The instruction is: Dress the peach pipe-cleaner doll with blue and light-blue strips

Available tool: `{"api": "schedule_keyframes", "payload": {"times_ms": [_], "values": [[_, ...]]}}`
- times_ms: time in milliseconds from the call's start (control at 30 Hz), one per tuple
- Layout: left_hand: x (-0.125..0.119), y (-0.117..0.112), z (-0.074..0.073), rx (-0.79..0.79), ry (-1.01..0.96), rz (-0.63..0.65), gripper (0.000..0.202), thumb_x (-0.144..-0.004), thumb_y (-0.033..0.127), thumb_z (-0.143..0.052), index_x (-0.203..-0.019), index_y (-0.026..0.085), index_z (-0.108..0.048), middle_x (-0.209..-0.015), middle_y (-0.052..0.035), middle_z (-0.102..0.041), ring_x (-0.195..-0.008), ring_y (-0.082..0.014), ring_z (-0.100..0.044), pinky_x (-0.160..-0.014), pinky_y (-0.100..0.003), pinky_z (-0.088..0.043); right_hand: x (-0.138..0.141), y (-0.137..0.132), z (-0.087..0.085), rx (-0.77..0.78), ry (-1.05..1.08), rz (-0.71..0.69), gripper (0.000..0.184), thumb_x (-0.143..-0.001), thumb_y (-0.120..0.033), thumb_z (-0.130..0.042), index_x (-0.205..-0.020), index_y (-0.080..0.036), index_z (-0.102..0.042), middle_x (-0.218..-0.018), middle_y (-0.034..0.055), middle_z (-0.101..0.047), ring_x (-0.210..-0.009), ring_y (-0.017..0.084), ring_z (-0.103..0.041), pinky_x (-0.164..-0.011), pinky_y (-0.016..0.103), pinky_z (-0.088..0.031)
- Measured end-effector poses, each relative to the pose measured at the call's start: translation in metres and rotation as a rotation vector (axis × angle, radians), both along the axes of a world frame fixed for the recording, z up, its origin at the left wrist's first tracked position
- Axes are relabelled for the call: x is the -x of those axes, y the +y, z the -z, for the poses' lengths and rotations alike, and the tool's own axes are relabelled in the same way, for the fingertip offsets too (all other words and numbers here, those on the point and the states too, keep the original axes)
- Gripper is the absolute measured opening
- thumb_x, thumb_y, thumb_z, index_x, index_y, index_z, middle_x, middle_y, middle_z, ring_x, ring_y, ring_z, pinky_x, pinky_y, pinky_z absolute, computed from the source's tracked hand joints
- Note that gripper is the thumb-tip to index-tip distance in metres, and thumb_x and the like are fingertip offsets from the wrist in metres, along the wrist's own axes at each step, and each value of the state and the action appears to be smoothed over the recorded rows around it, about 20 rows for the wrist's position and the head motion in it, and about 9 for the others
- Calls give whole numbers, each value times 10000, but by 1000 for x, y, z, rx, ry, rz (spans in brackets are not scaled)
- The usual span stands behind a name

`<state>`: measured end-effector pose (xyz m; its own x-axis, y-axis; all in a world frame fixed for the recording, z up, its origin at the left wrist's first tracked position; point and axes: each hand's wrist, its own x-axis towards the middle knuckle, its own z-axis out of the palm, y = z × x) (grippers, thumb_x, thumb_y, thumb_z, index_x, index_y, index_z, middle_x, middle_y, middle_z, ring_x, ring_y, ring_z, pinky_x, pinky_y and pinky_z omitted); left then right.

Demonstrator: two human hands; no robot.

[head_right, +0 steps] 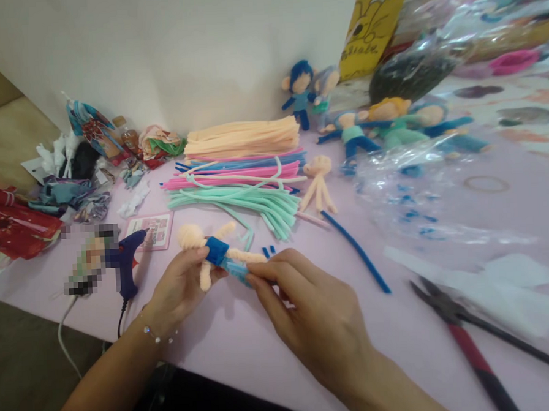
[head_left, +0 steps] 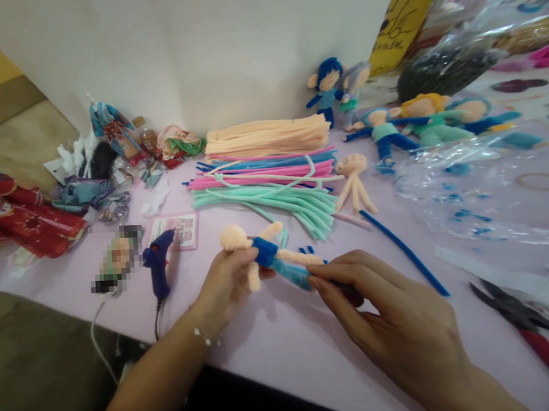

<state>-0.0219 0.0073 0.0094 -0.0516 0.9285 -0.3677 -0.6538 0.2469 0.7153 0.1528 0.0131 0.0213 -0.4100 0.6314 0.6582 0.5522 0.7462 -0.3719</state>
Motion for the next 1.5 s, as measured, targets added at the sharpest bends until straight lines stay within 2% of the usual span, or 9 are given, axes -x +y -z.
{"api": "schedule_keyframes", "payload": {"times_ms": [100,267,500,933,1100,1300,1500], "values": [[-2,0,-2,5,34,9,246,-538,252,-800,-560,135,-585,-613,-1,-603,-601,-110,-550,-651,-274,-475,-1,1,4,-37,-32,28,95,-887,-194,-519,-884,-217,-611,-748,10,-669,-597,120,-634,-494,225,-454],[-5,0,-3,36,57,8,265,-496,224,-829,-664,133,-644,-627,0,-616,-599,-128,-566,-648,-299,-476,-1,4,7,-136,-93,94,106,-874,-194,-536,-814,-212,-621,-752,25,-673,-688,149,-654,-546,246,-472],[-5,-2,-2,28,66,29,273,-495,215,-839,-689,127,-668,-675,-13,-640,-656,-137,-596,-702,-320,-498,-1,3,2,-193,-139,121,118,-863,-180,-557,-772,-188,-632,-680,18,-642,-636,152,-618,-538,270,-457],[-6,-2,0,35,83,27,286,-458,227,-859,-649,109,-681,-644,-14,-635,-612,-130,-584,-686,-332,-513,-1,3,6,-205,-120,108,111,-855,-156,-570,-759,-180,-622,-664,20,-624,-623,146,-598,-540,258,-445],[-6,-3,0,55,70,34,300,-441,228,-865,-643,104,-681,-647,-15,-647,-616,-127,-592,-668,-309,-513,1,5,9,-225,-70,85,110,-853,-151,-577,-757,-176,-626,-653,12,-621,-613,139,-589,-532,252,-429],[-7,-3,0,55,54,62,250,-484,235,-845,-607,113,-666,-601,-3,-642,-579,-111,-588,-642,-273,-500,1,5,10,-199,-49,82,112,-840,-146,-589,-737,-180,-617,-637,5,-623,-607,138,-591,-542,255,-430],[-8,-3,0,64,60,60,278,-457,248,-855,-612,113,-666,-606,-5,-646,-572,-114,-590,-626,-278,-507,0,6,10,-209,-77,71,103,-841,-139,-588,-757,-171,-639,-638,5,-621,-599,135,-580,-536,251,-422]]}}
